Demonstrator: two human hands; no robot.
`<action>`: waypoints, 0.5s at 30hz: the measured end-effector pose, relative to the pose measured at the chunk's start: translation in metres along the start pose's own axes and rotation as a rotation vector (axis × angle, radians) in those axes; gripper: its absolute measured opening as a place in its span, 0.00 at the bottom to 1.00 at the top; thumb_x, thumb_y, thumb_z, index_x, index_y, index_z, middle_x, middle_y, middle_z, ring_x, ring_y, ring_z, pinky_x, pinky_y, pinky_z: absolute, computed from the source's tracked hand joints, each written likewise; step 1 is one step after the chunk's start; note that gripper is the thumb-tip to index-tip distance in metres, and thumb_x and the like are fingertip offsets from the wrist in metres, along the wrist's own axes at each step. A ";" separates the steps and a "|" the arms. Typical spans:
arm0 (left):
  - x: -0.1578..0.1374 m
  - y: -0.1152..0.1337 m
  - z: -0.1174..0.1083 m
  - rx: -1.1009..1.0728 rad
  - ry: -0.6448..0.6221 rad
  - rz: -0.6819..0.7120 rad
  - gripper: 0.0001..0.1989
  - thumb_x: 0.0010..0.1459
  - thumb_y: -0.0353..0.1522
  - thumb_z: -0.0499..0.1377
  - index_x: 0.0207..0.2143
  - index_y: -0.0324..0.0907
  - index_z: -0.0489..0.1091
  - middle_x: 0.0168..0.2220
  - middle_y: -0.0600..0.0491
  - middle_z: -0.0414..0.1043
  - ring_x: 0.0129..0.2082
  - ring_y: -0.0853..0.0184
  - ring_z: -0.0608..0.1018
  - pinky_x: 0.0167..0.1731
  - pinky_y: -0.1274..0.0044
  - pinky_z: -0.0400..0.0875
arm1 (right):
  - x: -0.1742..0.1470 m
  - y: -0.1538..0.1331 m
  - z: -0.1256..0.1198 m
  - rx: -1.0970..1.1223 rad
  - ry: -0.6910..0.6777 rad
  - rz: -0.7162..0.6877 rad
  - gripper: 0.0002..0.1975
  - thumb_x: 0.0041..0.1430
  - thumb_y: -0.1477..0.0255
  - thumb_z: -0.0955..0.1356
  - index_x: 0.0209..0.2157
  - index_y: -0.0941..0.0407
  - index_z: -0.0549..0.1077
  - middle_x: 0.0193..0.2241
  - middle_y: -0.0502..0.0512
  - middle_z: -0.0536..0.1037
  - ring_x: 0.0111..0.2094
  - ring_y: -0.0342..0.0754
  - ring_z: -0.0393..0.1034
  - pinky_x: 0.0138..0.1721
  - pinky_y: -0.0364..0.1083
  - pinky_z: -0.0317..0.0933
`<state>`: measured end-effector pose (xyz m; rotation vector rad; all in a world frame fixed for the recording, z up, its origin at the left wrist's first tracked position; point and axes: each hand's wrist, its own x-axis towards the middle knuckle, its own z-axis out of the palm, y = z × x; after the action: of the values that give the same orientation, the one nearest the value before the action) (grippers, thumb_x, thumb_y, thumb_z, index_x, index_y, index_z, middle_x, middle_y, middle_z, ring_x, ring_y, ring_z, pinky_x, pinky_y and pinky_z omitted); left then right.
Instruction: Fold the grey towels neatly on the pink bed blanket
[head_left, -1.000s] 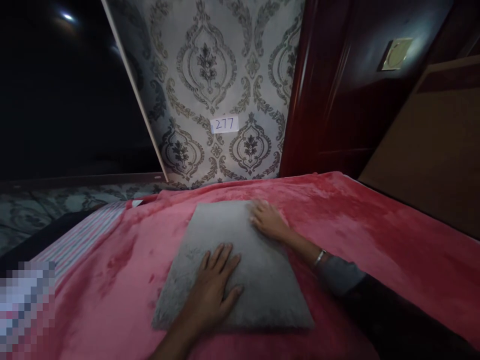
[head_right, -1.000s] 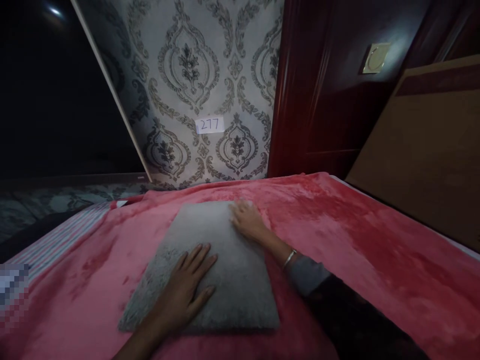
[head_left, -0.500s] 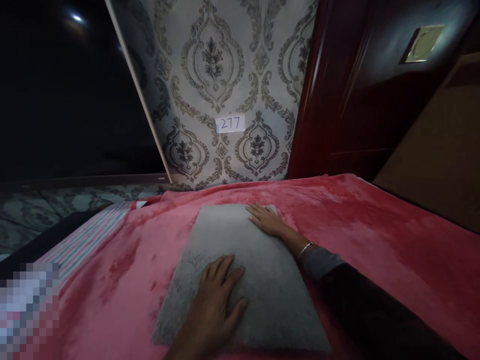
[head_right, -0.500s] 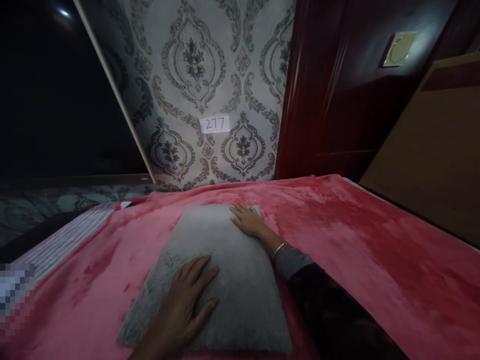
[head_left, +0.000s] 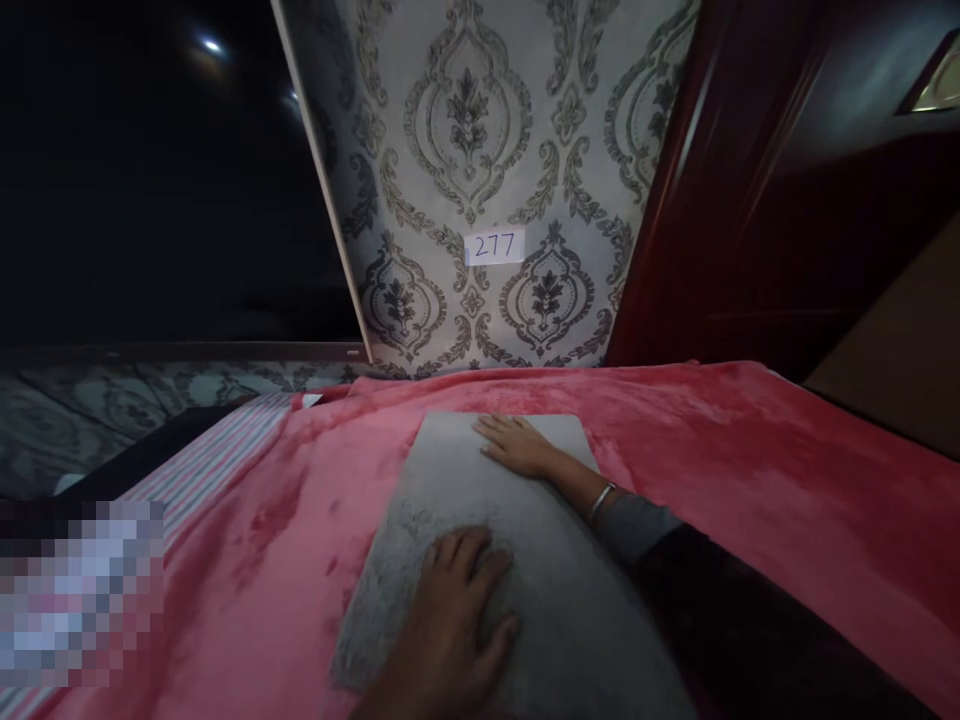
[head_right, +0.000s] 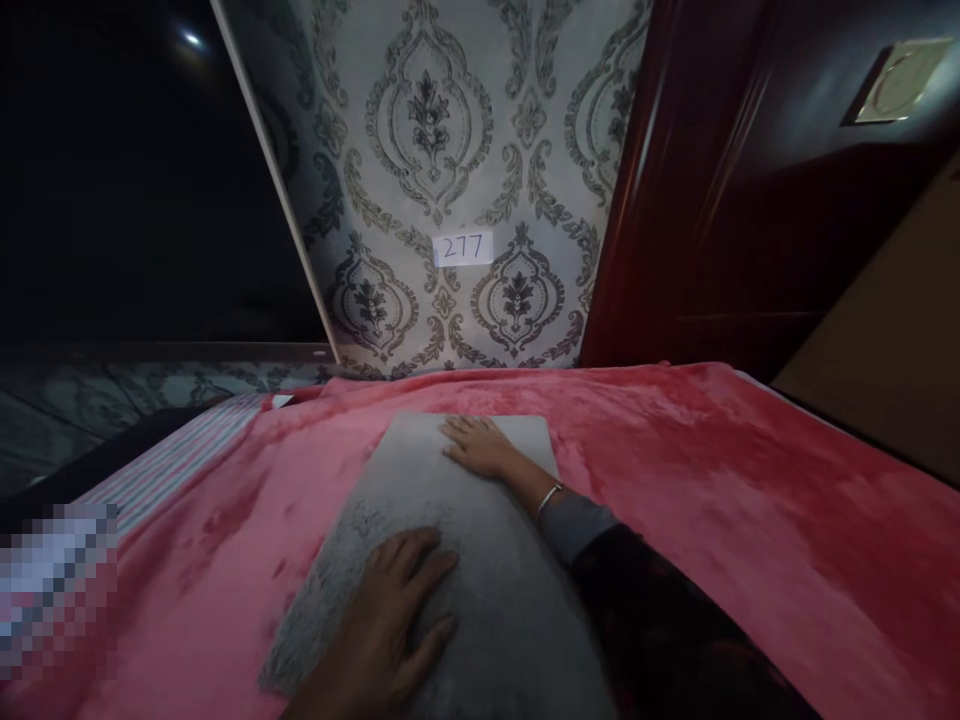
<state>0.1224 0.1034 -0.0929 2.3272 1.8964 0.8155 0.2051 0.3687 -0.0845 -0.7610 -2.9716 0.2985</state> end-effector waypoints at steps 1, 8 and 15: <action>0.000 0.000 0.000 -0.006 -0.005 -0.001 0.24 0.57 0.34 0.61 0.57 0.48 0.67 0.58 0.45 0.67 0.56 0.53 0.68 0.55 0.56 0.66 | 0.005 0.003 -0.001 -0.013 0.002 0.034 0.30 0.72 0.57 0.54 0.70 0.52 0.50 0.70 0.56 0.46 0.70 0.55 0.39 0.68 0.59 0.37; 0.002 0.001 -0.001 -0.034 -0.001 -0.007 0.23 0.56 0.36 0.62 0.55 0.46 0.69 0.56 0.44 0.67 0.55 0.53 0.68 0.54 0.58 0.66 | -0.010 -0.009 -0.013 -0.015 -0.016 0.122 0.30 0.72 0.58 0.52 0.71 0.52 0.49 0.70 0.58 0.44 0.70 0.58 0.38 0.66 0.64 0.41; 0.005 0.002 0.004 0.039 0.050 -0.080 0.25 0.58 0.35 0.58 0.58 0.40 0.67 0.59 0.40 0.66 0.59 0.53 0.67 0.59 0.58 0.62 | -0.093 -0.050 0.014 -0.042 0.037 -0.051 0.29 0.72 0.55 0.52 0.70 0.48 0.53 0.70 0.54 0.46 0.70 0.58 0.38 0.65 0.67 0.43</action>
<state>0.1264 0.1093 -0.0942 2.2570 2.0289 0.8434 0.2613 0.2791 -0.0896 -0.6851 -2.9661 0.2183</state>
